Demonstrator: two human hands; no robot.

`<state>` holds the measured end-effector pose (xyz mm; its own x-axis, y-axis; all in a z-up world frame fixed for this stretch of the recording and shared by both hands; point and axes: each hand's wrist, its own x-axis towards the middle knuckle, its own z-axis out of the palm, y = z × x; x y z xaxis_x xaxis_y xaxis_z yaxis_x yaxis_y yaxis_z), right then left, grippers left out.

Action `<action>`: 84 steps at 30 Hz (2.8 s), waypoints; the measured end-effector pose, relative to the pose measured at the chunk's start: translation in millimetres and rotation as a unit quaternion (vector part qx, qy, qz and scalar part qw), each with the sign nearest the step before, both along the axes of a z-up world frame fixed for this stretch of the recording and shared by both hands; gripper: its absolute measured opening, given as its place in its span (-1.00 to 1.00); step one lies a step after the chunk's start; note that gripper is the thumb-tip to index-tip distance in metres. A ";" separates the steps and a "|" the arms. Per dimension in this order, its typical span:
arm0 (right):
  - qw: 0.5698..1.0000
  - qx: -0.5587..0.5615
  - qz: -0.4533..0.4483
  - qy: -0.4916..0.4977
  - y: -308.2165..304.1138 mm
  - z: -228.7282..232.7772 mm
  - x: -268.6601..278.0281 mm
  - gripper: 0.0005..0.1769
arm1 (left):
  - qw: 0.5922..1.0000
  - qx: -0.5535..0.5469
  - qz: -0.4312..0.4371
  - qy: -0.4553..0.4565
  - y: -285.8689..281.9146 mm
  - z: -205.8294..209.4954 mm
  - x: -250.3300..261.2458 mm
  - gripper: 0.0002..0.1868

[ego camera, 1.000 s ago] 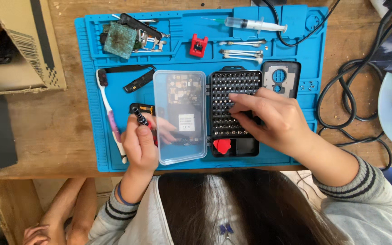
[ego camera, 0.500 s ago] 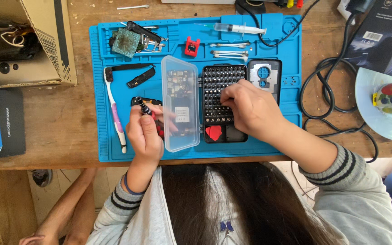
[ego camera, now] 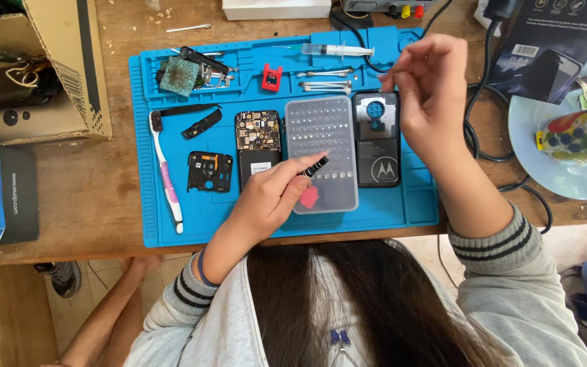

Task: The person disassembles a smartphone on a blue work mat, removing the motherboard and battery. They then open a screwdriver kit, select a bit, and attach it to the handle.

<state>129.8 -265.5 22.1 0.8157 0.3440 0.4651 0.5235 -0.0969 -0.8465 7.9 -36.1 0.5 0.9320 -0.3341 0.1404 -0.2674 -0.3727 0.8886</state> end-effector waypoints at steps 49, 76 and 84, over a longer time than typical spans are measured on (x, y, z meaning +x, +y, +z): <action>0.899 -0.255 0.271 0.230 -53.5 -18.1 30.0 -0.61 | 0.995 -0.062 -0.010 -0.080 -5.4 -13.2 -19.4 -0.21; 0.898 -0.192 0.230 0.323 238.7 -10.2 -13.7 -0.53 | 0.872 -0.272 0.407 -0.008 182.6 -64.7 -129.8 -0.43; 0.842 -0.300 0.288 0.344 344.7 -24.6 -39.8 -0.43 | 0.846 -0.190 0.498 -0.018 241.7 -69.7 -182.9 -0.36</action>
<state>90.0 79.1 -2.4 0.4386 0.7798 -0.4467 0.0360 -0.5119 -0.8583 -175.0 205.6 -69.2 0.7181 0.6892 0.0965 -0.0188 -0.1194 0.9927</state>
